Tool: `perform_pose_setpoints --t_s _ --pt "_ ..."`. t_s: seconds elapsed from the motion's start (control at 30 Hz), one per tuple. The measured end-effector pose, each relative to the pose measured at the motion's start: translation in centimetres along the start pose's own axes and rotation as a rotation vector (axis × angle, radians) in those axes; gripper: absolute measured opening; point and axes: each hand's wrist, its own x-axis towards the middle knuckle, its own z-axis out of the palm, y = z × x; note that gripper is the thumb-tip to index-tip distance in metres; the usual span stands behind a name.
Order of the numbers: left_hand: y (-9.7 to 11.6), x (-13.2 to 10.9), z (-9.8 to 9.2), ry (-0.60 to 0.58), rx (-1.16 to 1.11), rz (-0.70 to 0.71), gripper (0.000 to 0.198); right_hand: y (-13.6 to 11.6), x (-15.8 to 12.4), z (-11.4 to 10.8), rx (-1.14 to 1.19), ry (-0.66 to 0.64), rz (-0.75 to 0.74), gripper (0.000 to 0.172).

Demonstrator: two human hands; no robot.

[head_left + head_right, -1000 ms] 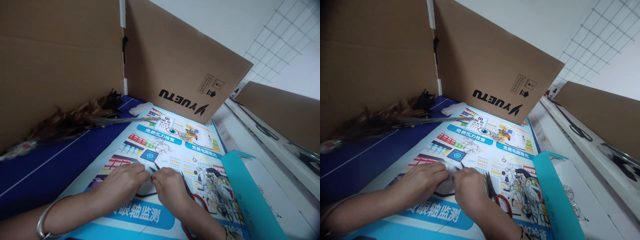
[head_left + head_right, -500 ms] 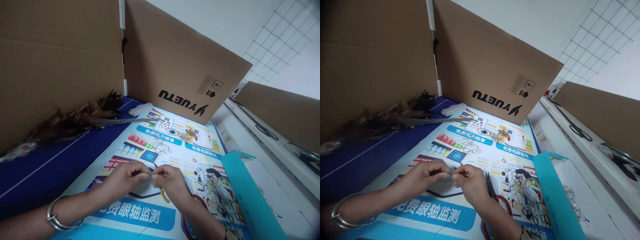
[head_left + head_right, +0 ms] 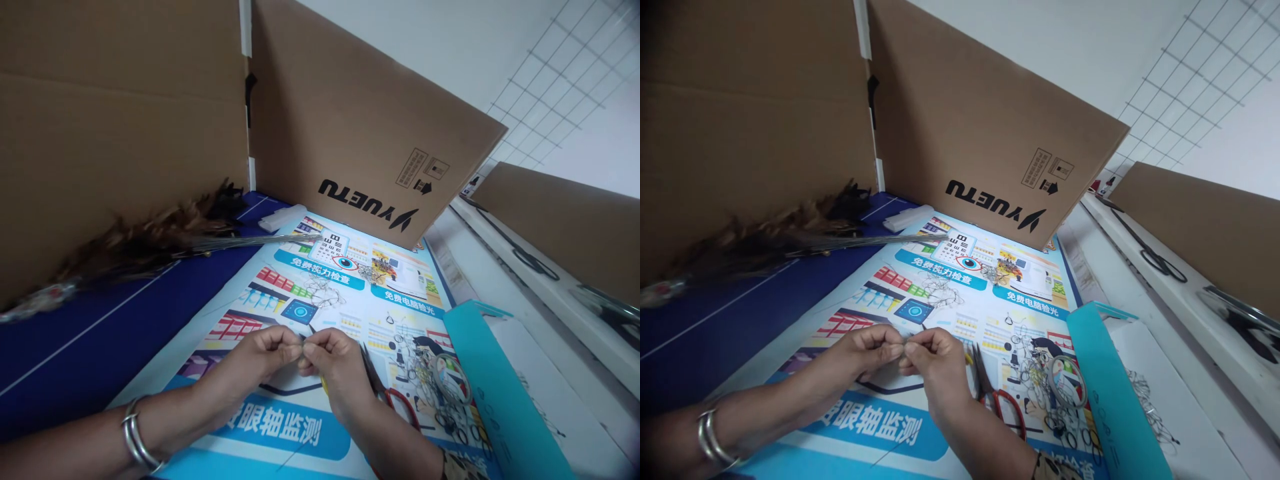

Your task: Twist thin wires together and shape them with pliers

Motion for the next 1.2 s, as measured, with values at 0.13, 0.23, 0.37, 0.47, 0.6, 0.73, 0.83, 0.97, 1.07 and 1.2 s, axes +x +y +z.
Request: perform_pose_setpoints --t_s 0.13,0.23,0.37,0.47,0.6,0.73,0.83,0.97,1.07,1.2 --pt "0.4 0.1 -0.1 -0.069 -0.028 -0.048 0.032 -0.2 0.0 0.0 0.028 -0.009 0.021 0.034" --pt "0.8 0.1 -0.6 -0.104 -0.024 -0.079 0.034 -0.6 0.0 0.0 0.016 -0.009 0.021 0.033" --pt "0.6 0.4 -1.4 -0.143 -0.025 -0.098 0.034 -0.9 -0.1 -0.1 -0.008 -0.029 0.022 0.031" --pt "0.4 0.7 -1.8 -0.162 -0.013 -0.092 0.031 -0.9 -0.1 -0.1 -0.015 -0.034 0.027 0.031" --pt "0.4 0.7 -1.8 -0.181 -0.037 -0.089 0.029 -0.7 -0.2 0.0 -0.012 -0.030 0.032 0.031" --pt "0.6 0.7 -1.5 -0.181 -0.054 -0.098 0.030 -0.6 -0.3 0.2 -0.015 -0.021 0.036 0.032" --pt "0.5 0.5 -1.3 -0.174 -0.049 -0.078 0.030 -0.6 -0.4 0.3 -0.011 -0.011 0.029 0.032" --pt "0.5 0.3 -0.9 -0.138 -0.040 -0.067 0.033 -0.4 -0.5 0.3 -0.004 -0.005 0.025 0.031" --pt "0.6 0.1 -0.6 -0.117 -0.023 -0.077 0.036 -0.3 -0.5 0.4 0.010 0.005 0.026 0.031" --pt "0.4 0.1 -0.5 -0.120 0.012 -0.066 0.036 0.1 -0.4 0.4 0.014 0.031 0.033 0.031"
